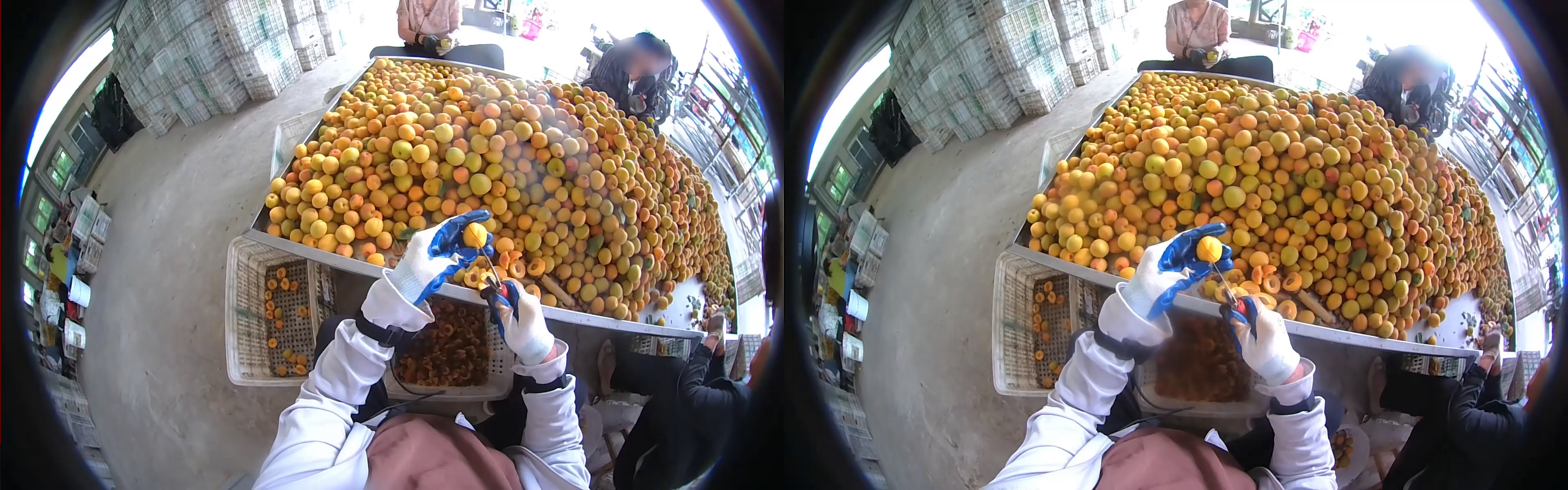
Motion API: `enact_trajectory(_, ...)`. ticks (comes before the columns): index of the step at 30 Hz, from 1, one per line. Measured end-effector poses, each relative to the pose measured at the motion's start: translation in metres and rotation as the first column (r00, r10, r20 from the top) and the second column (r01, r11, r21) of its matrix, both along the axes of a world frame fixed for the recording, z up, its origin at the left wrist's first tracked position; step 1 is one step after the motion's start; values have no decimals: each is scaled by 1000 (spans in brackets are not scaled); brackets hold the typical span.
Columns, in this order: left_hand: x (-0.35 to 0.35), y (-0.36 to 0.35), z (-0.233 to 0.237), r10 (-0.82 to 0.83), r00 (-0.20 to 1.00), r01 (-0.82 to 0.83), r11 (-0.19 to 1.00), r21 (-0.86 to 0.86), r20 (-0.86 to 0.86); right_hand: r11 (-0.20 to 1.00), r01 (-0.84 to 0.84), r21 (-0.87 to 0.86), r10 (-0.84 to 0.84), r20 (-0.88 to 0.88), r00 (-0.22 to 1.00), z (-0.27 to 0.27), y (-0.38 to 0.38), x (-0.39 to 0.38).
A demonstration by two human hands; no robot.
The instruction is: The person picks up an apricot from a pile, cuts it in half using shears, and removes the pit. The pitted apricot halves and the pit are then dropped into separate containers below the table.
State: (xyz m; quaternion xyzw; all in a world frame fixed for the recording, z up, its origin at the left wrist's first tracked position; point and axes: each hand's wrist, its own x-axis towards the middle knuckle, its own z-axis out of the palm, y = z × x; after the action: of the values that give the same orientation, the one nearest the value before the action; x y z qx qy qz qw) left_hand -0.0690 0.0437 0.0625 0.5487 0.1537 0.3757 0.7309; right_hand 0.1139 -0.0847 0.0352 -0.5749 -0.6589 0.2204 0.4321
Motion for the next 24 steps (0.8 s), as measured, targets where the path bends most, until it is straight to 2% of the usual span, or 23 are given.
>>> enact_trajectory(8, -3, 4, -8, -9, 1000, 10, 999, 48, -30, 1000, 8, 20, -8, 12, 1000, -6, 0, 1)
enact_trajectory(11, -3, 5, -15, -38, 997, 48, 988, 144, -73, 999, 33, -36, -31, 74, 997, -10, 1, 4)
enact_trajectory(13, -1, 0, -15, -128, 992, 128, 992, -2, -20, 996, 60, -70, -54, 83, 995, -8, 1, 2)
enact_trajectory(14, 2, -3, -17, -129, 992, 129, 992, -2, -19, 996, 61, -71, -55, 85, 995, -9, 2, -1)
enact_trajectory(16, 12, -9, -25, -128, 992, 125, 986, -113, -16, 998, 57, 5, -56, -98, 994, -17, 6, -7)
enact_trajectory(17, 16, -13, -29, -121, 989, 133, 977, -166, 84, 998, 59, 5, -58, -96, 994, -21, 7, -9)
enact_trajectory(20, 25, -11, -47, -84, 985, 114, 973, -199, 153, 991, 123, -54, -129, -127, 984, -26, 10, -12)
enact_trajectory(24, 22, -13, -21, -25, 988, 56, 977, -204, 153, 990, 121, -72, -128, -105, 986, -23, 11, -17)
